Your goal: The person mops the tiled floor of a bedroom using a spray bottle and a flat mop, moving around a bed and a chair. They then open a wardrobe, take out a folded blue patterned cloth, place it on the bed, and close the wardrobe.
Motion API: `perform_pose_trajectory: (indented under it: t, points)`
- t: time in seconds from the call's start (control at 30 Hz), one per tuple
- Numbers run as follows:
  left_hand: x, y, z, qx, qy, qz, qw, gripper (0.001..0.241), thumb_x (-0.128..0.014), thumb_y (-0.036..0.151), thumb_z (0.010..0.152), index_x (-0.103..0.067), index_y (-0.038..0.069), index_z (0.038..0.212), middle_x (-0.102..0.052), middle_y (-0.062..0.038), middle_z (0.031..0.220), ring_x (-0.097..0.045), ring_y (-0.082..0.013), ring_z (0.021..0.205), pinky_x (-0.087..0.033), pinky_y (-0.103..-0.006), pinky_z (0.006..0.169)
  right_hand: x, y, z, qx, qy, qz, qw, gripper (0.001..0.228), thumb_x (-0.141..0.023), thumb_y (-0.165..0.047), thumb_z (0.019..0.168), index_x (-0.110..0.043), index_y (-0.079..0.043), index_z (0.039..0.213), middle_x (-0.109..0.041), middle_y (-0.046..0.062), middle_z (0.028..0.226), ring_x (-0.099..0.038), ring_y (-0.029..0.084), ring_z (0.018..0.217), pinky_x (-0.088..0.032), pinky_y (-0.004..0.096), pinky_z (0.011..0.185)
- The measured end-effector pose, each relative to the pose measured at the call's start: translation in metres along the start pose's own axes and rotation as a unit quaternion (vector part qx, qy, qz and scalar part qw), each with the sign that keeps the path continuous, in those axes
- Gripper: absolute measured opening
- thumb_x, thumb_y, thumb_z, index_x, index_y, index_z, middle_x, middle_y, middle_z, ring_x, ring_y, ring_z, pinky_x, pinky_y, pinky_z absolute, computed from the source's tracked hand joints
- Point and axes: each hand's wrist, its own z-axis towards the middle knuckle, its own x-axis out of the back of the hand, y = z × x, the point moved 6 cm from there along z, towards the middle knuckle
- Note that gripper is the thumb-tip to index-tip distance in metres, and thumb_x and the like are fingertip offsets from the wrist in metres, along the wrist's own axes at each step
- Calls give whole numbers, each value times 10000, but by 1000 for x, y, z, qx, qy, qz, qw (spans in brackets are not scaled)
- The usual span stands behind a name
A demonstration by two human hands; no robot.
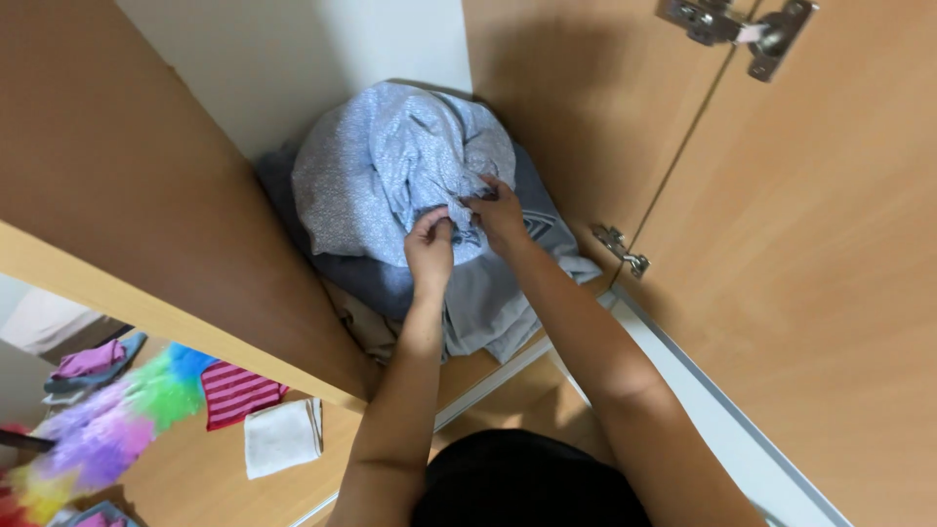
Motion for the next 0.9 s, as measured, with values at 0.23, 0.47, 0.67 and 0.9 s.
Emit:
perform_pose_trajectory:
  t: [0.23,0.47,0.67,0.9]
  points:
    - [8,49,0,-96,88,-5,991,210,-658,43,978,-693,36,1185,-653,-1,1023,-563,-95,887,-476,-243,789,18,-65,-58,-11,-70,-54,996,558,-737,29,844,-557,26,1372,-666,100,972,-671,171,835,-579,282,694]
    - [12,133,40,-222,182,296,911,701,-859,230,893,-460,59,1443,-370,-292,1488,-334,-435,1405,-379,-545,1097,17,-100,-36,-77,-295,-391,869,481,-754,-108,894,-614,-31,1348,-714,70,862,-634,141,702,-539,286,628]
    - [6,97,43,4,98,477,873,687,-806,300,824,-508,137,1421,-605,-228,1337,-544,-430,1265,-445,-533,1036,22,-107,48,56,-202,-330,920,341,-727,-316,930,-748,-95,1189,-734,9,933,-637,125,735,-546,299,613]
    - [15,57,-15,-220,66,423,877,466,-712,47,790,-666,36,1254,-693,-247,1228,-673,-434,1090,-540,-455,974,-10,-117,10,-129,-103,-266,950,906,-721,-603,792,-379,-157,1502,-557,132,1398,-593,312,1197,-534,478,883]
